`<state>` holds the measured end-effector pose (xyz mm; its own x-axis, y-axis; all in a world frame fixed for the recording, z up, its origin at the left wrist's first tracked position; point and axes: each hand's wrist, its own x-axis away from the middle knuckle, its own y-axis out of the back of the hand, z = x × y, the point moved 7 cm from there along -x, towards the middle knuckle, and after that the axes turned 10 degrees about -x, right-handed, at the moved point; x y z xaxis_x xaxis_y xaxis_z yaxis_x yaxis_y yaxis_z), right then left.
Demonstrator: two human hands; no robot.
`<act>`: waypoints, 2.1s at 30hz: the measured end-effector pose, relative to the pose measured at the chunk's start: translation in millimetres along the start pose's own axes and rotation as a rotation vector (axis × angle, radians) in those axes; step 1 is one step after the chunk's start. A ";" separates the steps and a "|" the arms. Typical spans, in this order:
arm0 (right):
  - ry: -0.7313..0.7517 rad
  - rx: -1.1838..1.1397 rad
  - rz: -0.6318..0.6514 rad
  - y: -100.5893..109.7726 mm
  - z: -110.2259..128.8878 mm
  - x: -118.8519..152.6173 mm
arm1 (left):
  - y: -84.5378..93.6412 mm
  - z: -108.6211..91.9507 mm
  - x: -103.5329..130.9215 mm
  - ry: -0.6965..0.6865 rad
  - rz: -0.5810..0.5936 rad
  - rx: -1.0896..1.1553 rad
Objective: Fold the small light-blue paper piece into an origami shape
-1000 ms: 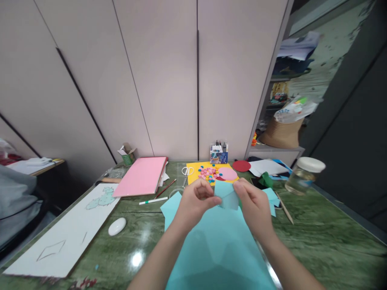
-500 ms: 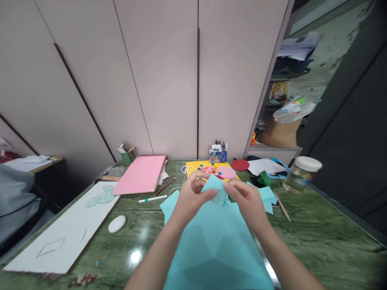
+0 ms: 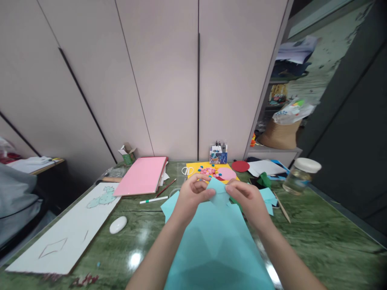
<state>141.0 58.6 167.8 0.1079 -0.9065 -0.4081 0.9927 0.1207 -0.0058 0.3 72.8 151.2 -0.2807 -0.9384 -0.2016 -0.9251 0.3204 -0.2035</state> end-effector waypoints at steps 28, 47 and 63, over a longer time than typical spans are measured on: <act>0.056 0.231 0.100 -10.7 6.3 2.4 | 7.1 -4.8 2.1 -0.026 -0.126 -0.206; -0.025 0.123 0.166 -11.7 0.0 3.7 | 4.9 6.6 2.2 0.074 -0.026 -0.027; 0.006 0.163 0.154 -11.3 7.8 5.4 | -5.1 10.8 1.8 0.159 0.034 0.124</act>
<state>130.8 49.2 172.9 0.2594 -0.8798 -0.3982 0.9602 0.1907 0.2043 7.3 70.9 141.6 -0.3575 -0.9321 -0.0584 -0.8785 0.3568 -0.3176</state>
